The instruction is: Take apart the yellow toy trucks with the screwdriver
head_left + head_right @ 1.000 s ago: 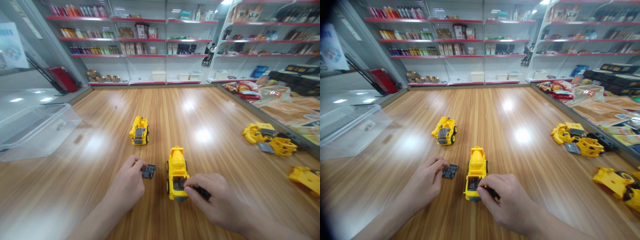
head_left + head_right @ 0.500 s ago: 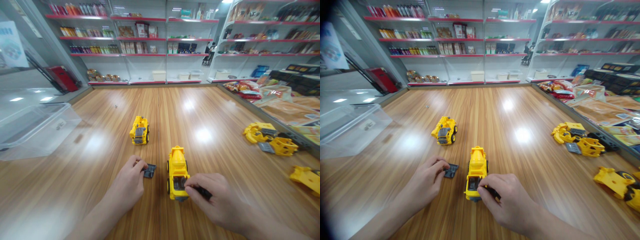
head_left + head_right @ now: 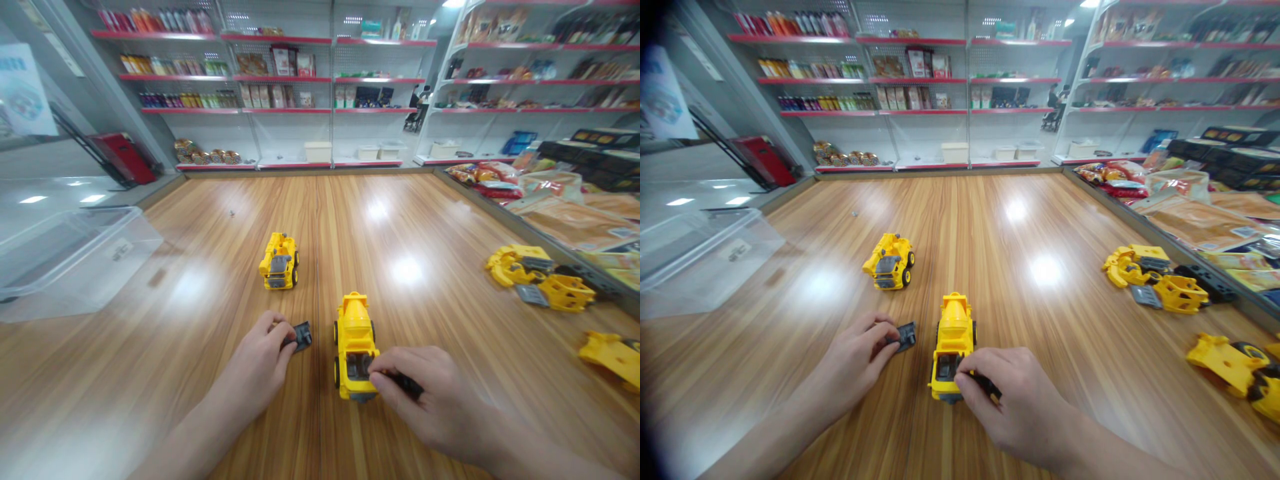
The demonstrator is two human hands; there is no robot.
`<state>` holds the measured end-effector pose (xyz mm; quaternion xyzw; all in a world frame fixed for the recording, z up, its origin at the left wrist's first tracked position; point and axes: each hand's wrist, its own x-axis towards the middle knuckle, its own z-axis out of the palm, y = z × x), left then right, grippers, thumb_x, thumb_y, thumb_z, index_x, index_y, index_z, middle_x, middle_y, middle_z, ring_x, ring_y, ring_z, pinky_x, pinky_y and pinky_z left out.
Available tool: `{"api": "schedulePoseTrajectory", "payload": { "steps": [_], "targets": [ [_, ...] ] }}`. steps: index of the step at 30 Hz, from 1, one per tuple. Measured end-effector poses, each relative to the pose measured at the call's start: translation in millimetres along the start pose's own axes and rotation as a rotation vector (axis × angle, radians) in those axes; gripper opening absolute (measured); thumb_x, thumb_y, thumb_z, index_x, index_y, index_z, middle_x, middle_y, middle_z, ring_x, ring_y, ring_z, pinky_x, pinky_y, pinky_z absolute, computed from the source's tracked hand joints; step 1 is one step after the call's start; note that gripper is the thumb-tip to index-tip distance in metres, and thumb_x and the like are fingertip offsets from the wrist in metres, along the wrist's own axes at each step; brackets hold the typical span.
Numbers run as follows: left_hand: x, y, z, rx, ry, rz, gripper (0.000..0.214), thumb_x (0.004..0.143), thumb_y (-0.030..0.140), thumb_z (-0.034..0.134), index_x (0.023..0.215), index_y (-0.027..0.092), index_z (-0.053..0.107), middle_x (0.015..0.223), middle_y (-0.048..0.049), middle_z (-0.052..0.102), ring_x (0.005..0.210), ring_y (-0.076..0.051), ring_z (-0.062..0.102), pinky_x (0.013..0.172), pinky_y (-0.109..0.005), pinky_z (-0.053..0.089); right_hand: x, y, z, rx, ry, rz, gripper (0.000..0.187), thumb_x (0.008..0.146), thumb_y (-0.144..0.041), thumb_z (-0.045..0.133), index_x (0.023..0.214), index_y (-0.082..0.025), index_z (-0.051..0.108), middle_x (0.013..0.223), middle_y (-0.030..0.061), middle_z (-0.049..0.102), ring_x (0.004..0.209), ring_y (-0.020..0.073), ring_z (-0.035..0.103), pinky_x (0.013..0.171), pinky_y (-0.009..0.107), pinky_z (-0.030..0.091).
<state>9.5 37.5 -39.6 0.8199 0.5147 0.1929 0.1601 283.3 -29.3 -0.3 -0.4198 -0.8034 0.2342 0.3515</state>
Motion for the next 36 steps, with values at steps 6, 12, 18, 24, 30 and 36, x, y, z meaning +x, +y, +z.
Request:
{"api": "schedulePoseTrajectory", "payload": {
  "steps": [6, 12, 18, 24, 30, 36],
  "targets": [
    [1, 6, -1.3, 0.0, -0.018, -0.007, 0.013, 0.091, 0.021, 0.052, 0.079, 0.019, 0.057, 0.099, -0.007, 0.055, 0.083, -0.02, 0.062, 0.076, -0.036, 0.053, 0, 0, 0, 0.0, -0.004, 0.007, 0.007, 0.091, -0.013, 0.057, 0.089, -0.018, 0.063, 0.075, -0.001, 0.067, 0.062, 0.0085, 0.061, 0.059, 0.02, 0.042],
    [-1, 12, -3.8, -0.012, -0.056, -0.001, 0.013, 0.092, 0.026, 0.052, 0.083, 0.02, 0.058, 0.107, -0.009, 0.052, 0.095, -0.024, 0.062, 0.085, -0.043, 0.052, 0, 0, 0, -0.003, -0.015, 0.015, 0.007, 0.091, -0.014, 0.057, 0.09, -0.018, 0.063, 0.075, -0.0015, 0.067, 0.061, 0.0081, 0.06, 0.059, 0.02, 0.042],
    [-2, 12, -3.5, -0.027, -0.075, 0.007, 0.007, 0.091, 0.023, 0.054, 0.091, 0.021, 0.06, 0.112, -0.0088, 0.051, 0.102, -0.025, 0.06, 0.091, -0.046, 0.05, -1, 0, 0, -0.006, -0.011, 0.011, 0.008, 0.091, -0.013, 0.057, 0.091, -0.018, 0.063, 0.076, -0.0013, 0.068, 0.063, 0.0087, 0.062, 0.06, 0.02, 0.042],
    [-1, 10, -2.7, -0.047, -0.089, 0.023, 0.011, 0.091, 0.016, 0.051, 0.09, 0.021, 0.061, 0.112, -0.008, 0.055, 0.102, -0.024, 0.059, 0.091, -0.045, 0.05, -1, 2, 1, -0.014, -0.01, 0.007, 0.007, 0.091, -0.014, 0.057, 0.089, -0.018, 0.062, 0.074, -0.001, 0.067, 0.061, 0.0092, 0.061, 0.058, 0.021, 0.042],
    [0, 11, -3.8, -0.063, -0.086, 0.048, 0.014, 0.091, 0.012, 0.049, 0.091, 0.021, 0.06, 0.114, -0.0067, 0.058, 0.104, -0.022, 0.059, 0.094, -0.042, 0.049, -2, 2, 1, -0.008, -0.02, 0.013, 0.008, 0.092, -0.014, 0.056, 0.091, -0.018, 0.063, 0.075, -0.0007, 0.068, 0.062, 0.0096, 0.062, 0.059, 0.021, 0.042],
    [-1, 9, -2.6, -0.059, -0.084, 0.054, 0.017, 0.092, 0.013, 0.048, 0.095, 0.022, 0.062, 0.118, -0.0076, 0.057, 0.109, -0.023, 0.058, 0.097, -0.043, 0.048, 0, 1, 0, -0.001, -0.009, 0.005, 0.007, 0.092, -0.014, 0.056, 0.09, -0.018, 0.062, 0.075, -0.0005, 0.068, 0.062, 0.0097, 0.062, 0.059, 0.021, 0.042]
  ]
}}
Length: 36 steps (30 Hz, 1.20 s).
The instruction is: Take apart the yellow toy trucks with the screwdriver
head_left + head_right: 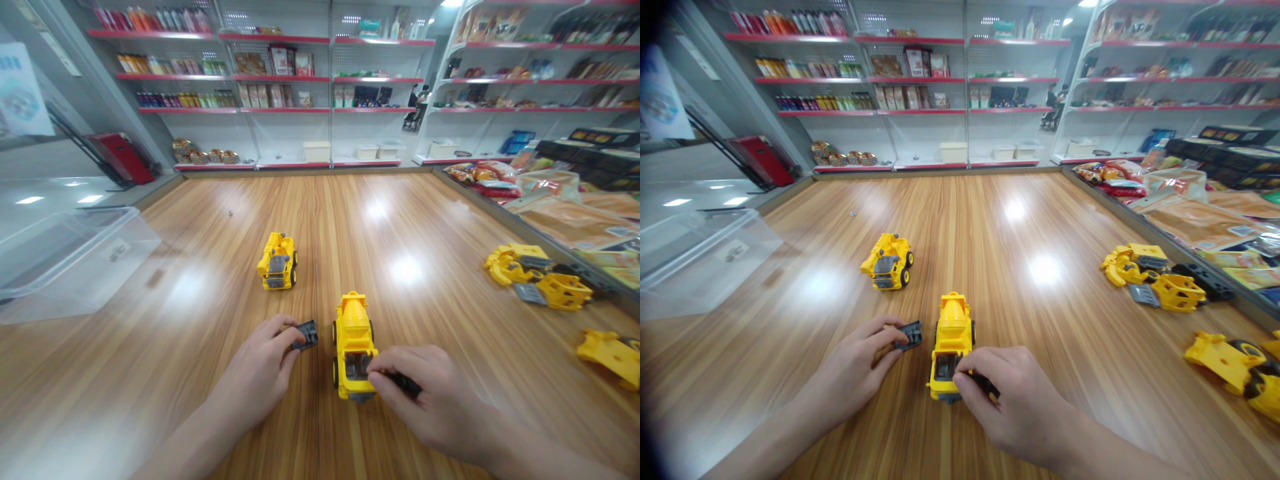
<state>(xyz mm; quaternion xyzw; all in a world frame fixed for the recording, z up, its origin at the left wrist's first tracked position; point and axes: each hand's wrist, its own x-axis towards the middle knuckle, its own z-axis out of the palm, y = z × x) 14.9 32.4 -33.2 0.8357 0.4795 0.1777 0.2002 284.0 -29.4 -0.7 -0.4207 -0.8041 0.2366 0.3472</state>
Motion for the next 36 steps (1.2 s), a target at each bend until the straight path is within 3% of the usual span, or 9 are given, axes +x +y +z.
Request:
{"api": "schedulePoseTrajectory", "payload": {
  "steps": [6, 10, 30, 36],
  "targets": [
    [0, 3, -3.7, -0.003, -0.015, -0.012, 0.014, 0.09, 0.011, 0.048, 0.085, 0.022, 0.056, 0.11, -0.0069, 0.06, 0.102, -0.024, 0.06, 0.091, -0.044, 0.049, 0, 1, 1, -0.012, -0.016, 0.021, 0.008, 0.092, -0.015, 0.055, 0.091, -0.018, 0.063, 0.076, 0.0004, 0.068, 0.063, 0.0109, 0.063, 0.06, 0.022, 0.043],
    [0, 5, -6.2, -0.018, -0.019, -0.026, 0.017, 0.089, 0.009, 0.049, 0.098, 0.023, 0.053, 0.103, -0.0055, 0.061, 0.096, -0.024, 0.06, 0.084, -0.042, 0.05, -1, 0, 0, -0.016, -0.02, 0.02, 0.008, 0.092, -0.015, 0.055, 0.09, -0.019, 0.062, 0.075, 0.0, 0.068, 0.062, 0.0111, 0.062, 0.059, 0.023, 0.043],
    [0, 4, -3.2, -0.041, -0.004, 0.003, 0.022, 0.09, 0.009, 0.047, 0.105, 0.023, 0.057, 0.111, -0.0068, 0.059, 0.103, -0.023, 0.059, 0.092, -0.043, 0.05, -2, 0, 0, -0.005, -0.026, 0.026, 0.008, 0.092, -0.015, 0.055, 0.092, -0.019, 0.062, 0.077, 0.0001, 0.068, 0.064, 0.0109, 0.062, 0.06, 0.022, 0.043],
    [-5, 22, -12.8, -0.031, 0.09, 0.077, 0.04, 0.088, 0.017, 0.057, 0.126, 0.029, 0.051, 0.127, -0.0097, 0.049, 0.123, -0.029, 0.047, 0.103, -0.052, 0.043, 2, -7, 1, 0.044, -0.069, 0.039, 0.008, 0.093, -0.016, 0.055, 0.09, -0.018, 0.062, 0.075, -0.0001, 0.067, 0.063, 0.0102, 0.062, 0.06, 0.021, 0.043]
  ]
}}
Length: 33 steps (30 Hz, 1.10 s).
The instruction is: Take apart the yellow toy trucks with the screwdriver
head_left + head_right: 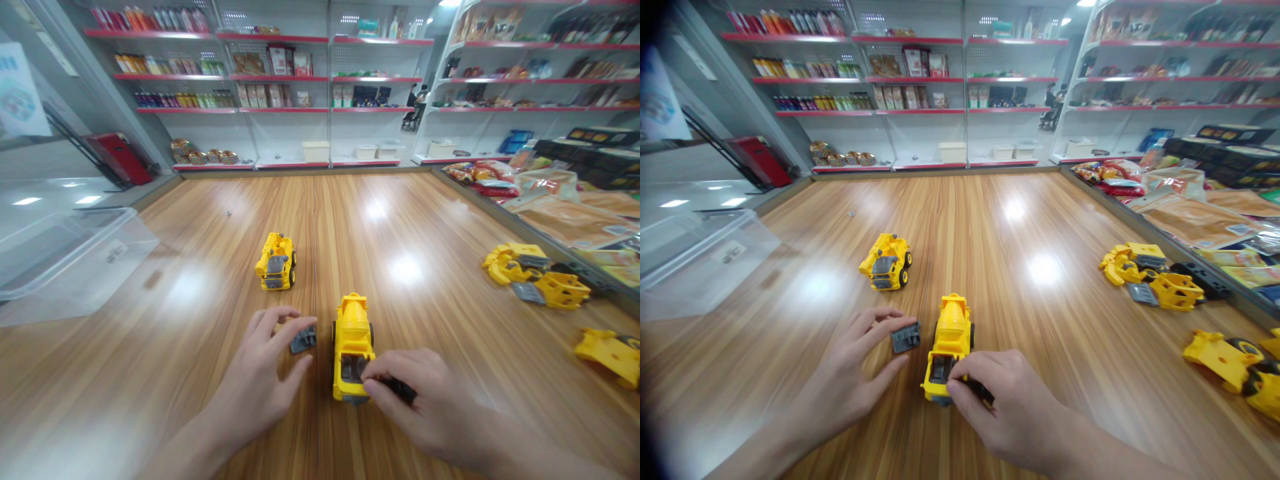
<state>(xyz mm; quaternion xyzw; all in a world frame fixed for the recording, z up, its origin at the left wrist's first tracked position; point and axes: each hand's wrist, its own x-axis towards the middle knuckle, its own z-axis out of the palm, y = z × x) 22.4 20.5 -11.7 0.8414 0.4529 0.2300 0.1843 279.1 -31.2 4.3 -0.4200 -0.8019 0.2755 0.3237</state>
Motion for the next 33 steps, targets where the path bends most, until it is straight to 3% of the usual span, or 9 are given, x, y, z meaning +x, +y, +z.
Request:
{"api": "schedulePoseTrajectory", "payload": {
  "steps": [3, 6, 11, 17, 30, 33],
  "targets": [
    [-5, 17, -10.9, -0.115, -0.122, 0.175, 0.046, 0.089, 0.021, 0.06, 0.13, 0.037, 0.047, 0.135, -0.0072, 0.042, 0.131, -0.026, 0.043, 0.106, -0.045, 0.045, -1, -5, 3, 0.044, -0.062, -0.016, 0.01, 0.094, -0.018, 0.054, 0.09, -0.018, 0.063, 0.075, 0.0007, 0.067, 0.064, 0.0106, 0.061, 0.061, 0.02, 0.044],
    [-9, 27, -15.0, -0.156, -0.246, 0.279, 0.038, 0.089, 0.024, 0.063, 0.123, 0.037, 0.052, 0.138, -0.0065, 0.04, 0.134, -0.026, 0.04, 0.109, -0.043, 0.044, -3, -7, 4, 0.041, -0.073, -0.061, 0.008, 0.092, -0.018, 0.055, 0.094, -0.018, 0.063, 0.078, 0.0021, 0.068, 0.066, 0.0123, 0.061, 0.06, 0.022, 0.044],
    [-8, 25, -5.2, -0.183, -0.296, 0.209, 0.014, 0.094, 0.022, 0.056, 0.105, 0.029, 0.057, 0.135, -0.0072, 0.042, 0.129, -0.023, 0.046, 0.105, -0.037, 0.046, -3, -3, -3, 0.008, 0.123, 0.054, 0.01, 0.088, -0.016, 0.053, 0.094, -0.018, 0.06, 0.07, 0.0002, 0.06, 0.057, 0.0121, 0.055, 0.056, 0.024, 0.042],
    [-8, 20, -3.1, -0.295, -0.186, 0.108, 0.011, 0.094, 0.015, 0.05, 0.096, 0.026, 0.05, 0.13, -0.0069, 0.045, 0.128, -0.02, 0.046, 0.105, -0.034, 0.043, 3, 8, -4, -0.073, 0.139, 0.282, 0.012, 0.091, -0.021, 0.051, 0.087, -0.019, 0.063, 0.068, 0.0001, 0.063, 0.058, 0.014, 0.058, 0.055, 0.026, 0.041],
    [-10, 14, -5.6, -0.363, -0.118, 0.063, 0.008, 0.096, 0.018, 0.044, 0.094, 0.026, 0.046, 0.125, -0.0074, 0.051, 0.12, -0.022, 0.053, 0.096, -0.035, 0.045, 2, 12, -1, -0.117, 0.093, 0.322, 0.012, 0.089, -0.02, 0.053, 0.08, -0.019, 0.061, 0.069, 0.0003, 0.061, 0.061, 0.0149, 0.057, 0.058, 0.027, 0.039],
    [-9, 14, -5.4, -0.401, -0.112, 0.058, 0.009, 0.097, 0.018, 0.043, 0.091, 0.025, 0.045, 0.12, -0.0068, 0.054, 0.118, -0.021, 0.054, 0.093, -0.034, 0.047, 1, 10, -3, -0.079, 0.099, 0.338, 0.008, 0.09, -0.021, 0.052, 0.09, -0.019, 0.06, 0.068, -0.0015, 0.058, 0.06, 0.0143, 0.056, 0.057, 0.027, 0.039]
  ]
}}
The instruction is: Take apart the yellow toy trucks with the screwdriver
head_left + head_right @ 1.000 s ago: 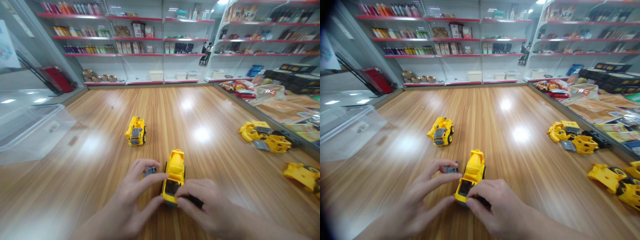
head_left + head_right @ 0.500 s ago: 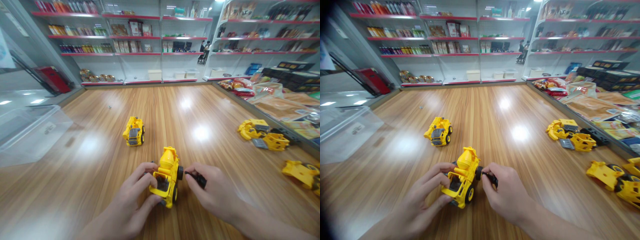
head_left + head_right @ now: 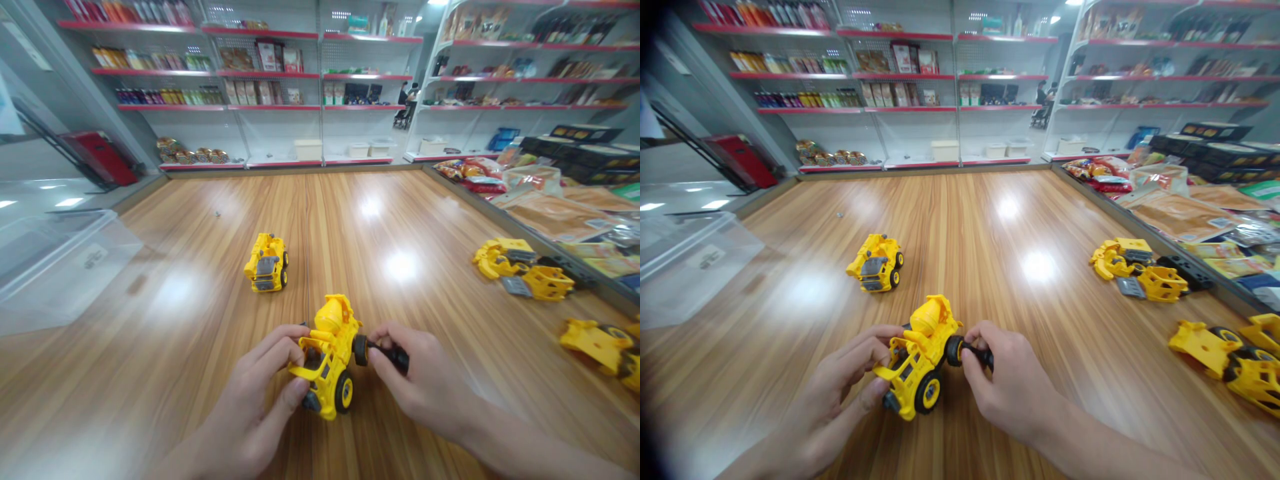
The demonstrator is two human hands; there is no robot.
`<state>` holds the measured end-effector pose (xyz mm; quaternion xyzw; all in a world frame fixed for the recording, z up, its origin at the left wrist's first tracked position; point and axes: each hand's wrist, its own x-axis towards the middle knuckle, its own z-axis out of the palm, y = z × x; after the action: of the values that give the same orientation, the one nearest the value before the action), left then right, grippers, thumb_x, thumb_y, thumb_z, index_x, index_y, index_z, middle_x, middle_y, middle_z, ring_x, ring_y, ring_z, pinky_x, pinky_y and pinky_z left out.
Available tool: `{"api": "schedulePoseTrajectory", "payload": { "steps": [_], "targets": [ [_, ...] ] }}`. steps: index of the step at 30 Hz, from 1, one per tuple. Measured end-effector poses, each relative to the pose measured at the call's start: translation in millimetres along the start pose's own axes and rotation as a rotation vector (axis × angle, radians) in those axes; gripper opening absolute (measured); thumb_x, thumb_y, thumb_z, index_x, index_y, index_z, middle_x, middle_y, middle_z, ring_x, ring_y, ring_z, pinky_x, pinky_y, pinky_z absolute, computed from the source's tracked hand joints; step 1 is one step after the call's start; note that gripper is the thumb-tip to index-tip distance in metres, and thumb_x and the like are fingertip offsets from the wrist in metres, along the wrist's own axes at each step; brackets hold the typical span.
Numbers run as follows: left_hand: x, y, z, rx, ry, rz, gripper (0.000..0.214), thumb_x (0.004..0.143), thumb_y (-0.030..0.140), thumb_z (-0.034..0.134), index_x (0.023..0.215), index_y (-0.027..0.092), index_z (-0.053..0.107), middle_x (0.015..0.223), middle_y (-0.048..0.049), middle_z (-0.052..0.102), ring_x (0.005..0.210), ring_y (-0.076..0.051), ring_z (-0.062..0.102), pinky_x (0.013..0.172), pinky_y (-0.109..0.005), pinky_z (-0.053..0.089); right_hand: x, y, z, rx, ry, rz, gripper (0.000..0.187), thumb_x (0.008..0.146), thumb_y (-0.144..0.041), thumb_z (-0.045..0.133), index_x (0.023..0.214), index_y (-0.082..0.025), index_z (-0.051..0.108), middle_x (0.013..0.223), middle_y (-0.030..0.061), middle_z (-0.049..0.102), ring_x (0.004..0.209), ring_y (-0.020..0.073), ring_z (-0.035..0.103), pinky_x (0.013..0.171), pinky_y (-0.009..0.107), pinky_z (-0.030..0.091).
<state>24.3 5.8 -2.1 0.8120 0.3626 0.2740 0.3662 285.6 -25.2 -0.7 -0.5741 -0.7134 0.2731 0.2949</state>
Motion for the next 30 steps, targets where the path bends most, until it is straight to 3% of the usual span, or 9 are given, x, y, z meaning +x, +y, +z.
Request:
{"api": "schedulePoseTrajectory", "payload": {
  "steps": [5, 13, 17, 23, 27, 30],
  "targets": [
    [2, -1, 1.2, -0.023, -0.006, -0.006, 0.01, 0.098, 0.019, 0.043, 0.089, 0.024, 0.045, 0.117, -0.008, 0.056, 0.12, -0.022, 0.053, 0.092, -0.034, 0.048, 0, -4, -1, 0.047, -0.048, 0.007, 0.021, 0.09, -0.026, 0.058, 0.11, -0.02, 0.058, 0.066, -0.0051, 0.056, 0.056, 0.0123, 0.053, 0.054, 0.025, 0.039],
    [1, 6, 1.9, 0.088, 0.012, 0.045, 0.01, 0.094, 0.013, 0.048, 0.095, 0.023, 0.047, 0.126, -0.0087, 0.051, 0.12, -0.019, 0.054, 0.098, -0.032, 0.045, 2, 3, 5, 0.042, -0.027, 0.048, 0.019, 0.083, -0.021, 0.061, 0.101, -0.022, 0.065, 0.07, -0.0046, 0.062, 0.061, 0.0123, 0.059, 0.059, 0.025, 0.045],
    [3, 5, 5.5, 0.118, 0.044, 0.069, 0.013, 0.092, 0.011, 0.052, 0.096, 0.024, 0.051, 0.126, -0.0083, 0.052, 0.12, -0.019, 0.055, 0.1, -0.031, 0.046, 4, 0, 1, 0.003, 0.071, 0.023, 0.014, 0.08, -0.019, 0.061, 0.094, -0.021, 0.065, 0.067, -0.0044, 0.059, 0.058, 0.0122, 0.057, 0.055, 0.024, 0.045],
    [5, 0, 16.8, 0.179, 0.068, 0.198, 0.021, 0.09, 0.009, 0.058, 0.102, 0.025, 0.059, 0.121, -0.0069, 0.055, 0.116, -0.018, 0.058, 0.096, -0.03, 0.051, -2, -5, -4, 0.039, 0.259, -0.231, 0.027, 0.075, -0.02, 0.068, 0.102, -0.018, 0.064, 0.069, -0.0036, 0.057, 0.054, 0.0103, 0.057, 0.051, 0.02, 0.049],
    [1, 1, 18.9, 0.189, 0.103, 0.249, 0.038, 0.086, 0.016, 0.067, 0.122, 0.022, 0.055, 0.126, -0.011, 0.053, 0.121, -0.022, 0.055, 0.099, -0.032, 0.053, -9, -12, -3, 0.025, 0.248, -0.434, 0.038, 0.07, -0.018, 0.07, 0.108, -0.018, 0.061, 0.07, -0.0035, 0.062, 0.054, 0.0098, 0.061, 0.053, 0.018, 0.051],
    [-1, 5, 18.4, 0.196, 0.126, 0.369, 0.051, 0.086, 0.023, 0.069, 0.133, 0.017, 0.049, 0.127, -0.0129, 0.053, 0.121, -0.022, 0.054, 0.101, -0.032, 0.051, -13, -17, 3, 0.018, 0.22, -0.508, 0.041, 0.072, -0.021, 0.07, 0.111, -0.018, 0.06, 0.076, -0.0014, 0.069, 0.06, 0.0111, 0.066, 0.06, 0.018, 0.053]
  ]
}}
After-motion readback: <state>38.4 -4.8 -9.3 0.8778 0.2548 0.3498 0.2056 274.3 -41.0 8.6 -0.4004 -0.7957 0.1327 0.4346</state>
